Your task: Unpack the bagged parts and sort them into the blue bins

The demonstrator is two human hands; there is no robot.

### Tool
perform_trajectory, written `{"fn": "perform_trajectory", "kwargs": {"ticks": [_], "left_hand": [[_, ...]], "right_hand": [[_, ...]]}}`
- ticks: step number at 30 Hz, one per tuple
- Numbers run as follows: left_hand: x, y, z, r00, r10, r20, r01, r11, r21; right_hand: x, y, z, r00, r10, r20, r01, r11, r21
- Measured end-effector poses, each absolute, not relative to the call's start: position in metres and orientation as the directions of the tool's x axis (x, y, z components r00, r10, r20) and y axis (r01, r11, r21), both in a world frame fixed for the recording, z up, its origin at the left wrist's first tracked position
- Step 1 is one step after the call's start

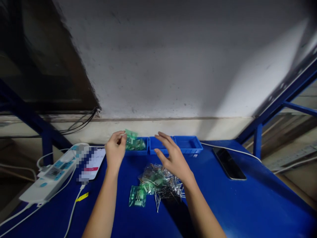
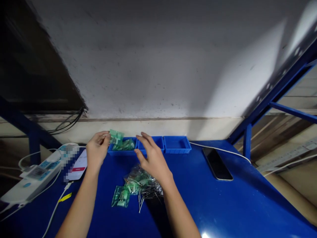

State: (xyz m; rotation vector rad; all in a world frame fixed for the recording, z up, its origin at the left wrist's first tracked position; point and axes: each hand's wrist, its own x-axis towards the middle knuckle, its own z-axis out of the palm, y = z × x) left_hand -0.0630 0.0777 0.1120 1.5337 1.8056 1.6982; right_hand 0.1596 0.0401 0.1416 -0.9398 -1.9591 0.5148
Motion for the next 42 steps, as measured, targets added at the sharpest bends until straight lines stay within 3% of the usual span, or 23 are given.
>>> {"fn": "perform_trajectory", "kwargs": {"ticks": [3, 5, 7, 9, 16, 20, 24, 28, 33, 35, 38, 42], "left_hand": [[-0.058, 0.077, 0.092, -0.184, 0.77, 0.611, 0.825, -0.216, 0.522], [-0.046, 0.065, 0.077, 0.033, 0.825, 0.564, 0.894, -0.277, 0.353], [-0.032, 0.049, 0.061, 0.175, 0.874, 0.454, 0.89, -0.338, 0.307], [-0.022, 0.033, 0.046, 0.207, 0.911, 0.358, 0.879, -0.334, 0.341], [-0.041, 0.011, 0.031, 0.007, 0.983, 0.185, 0.819, -0.112, 0.563], [-0.057, 0.011, 0.031, 0.102, 0.991, -0.089, 0.835, -0.037, 0.548], [-0.063, 0.013, 0.029, 0.151, 0.978, -0.145, 0.788, -0.03, 0.615], [-0.067, 0.013, 0.032, 0.105, 0.994, 0.013, 0.635, -0.077, 0.768], [-0.06, 0.002, 0.035, -0.144, 0.961, 0.235, 0.517, -0.129, 0.846], [-0.052, -0.002, 0.033, -0.127, 0.952, 0.278, 0.481, -0.186, 0.857], [-0.042, -0.005, 0.033, -0.045, 0.92, 0.389, 0.477, -0.322, 0.818], [-0.037, -0.007, 0.037, 0.014, 0.901, 0.434, 0.443, -0.395, 0.805]], "right_hand": [[0.172, 0.046, 0.138, -0.282, 0.822, 0.494, 0.488, 0.567, -0.664], [0.177, 0.048, 0.136, -0.27, 0.84, 0.47, 0.524, 0.538, -0.66], [0.18, 0.048, 0.136, -0.273, 0.85, 0.452, 0.542, 0.523, -0.657], [0.182, 0.047, 0.137, -0.29, 0.851, 0.439, 0.551, 0.523, -0.651], [0.181, 0.046, 0.138, -0.379, 0.846, 0.375, 0.575, 0.533, -0.621], [0.181, 0.045, 0.134, -0.43, 0.847, 0.312, 0.588, 0.525, -0.615], [0.179, 0.048, 0.127, -0.488, 0.826, 0.282, 0.559, 0.544, -0.626], [0.168, 0.057, 0.107, -0.495, 0.826, 0.27, 0.487, 0.521, -0.701], [0.133, 0.048, 0.071, -0.329, 0.932, 0.152, 0.342, 0.267, -0.901], [0.12, 0.037, 0.059, -0.275, 0.96, 0.059, 0.179, 0.111, -0.977], [0.111, 0.021, 0.045, -0.248, 0.968, -0.029, -0.066, -0.047, -0.997], [0.115, 0.016, 0.035, -0.183, 0.983, 0.02, -0.237, -0.025, -0.971]]}}
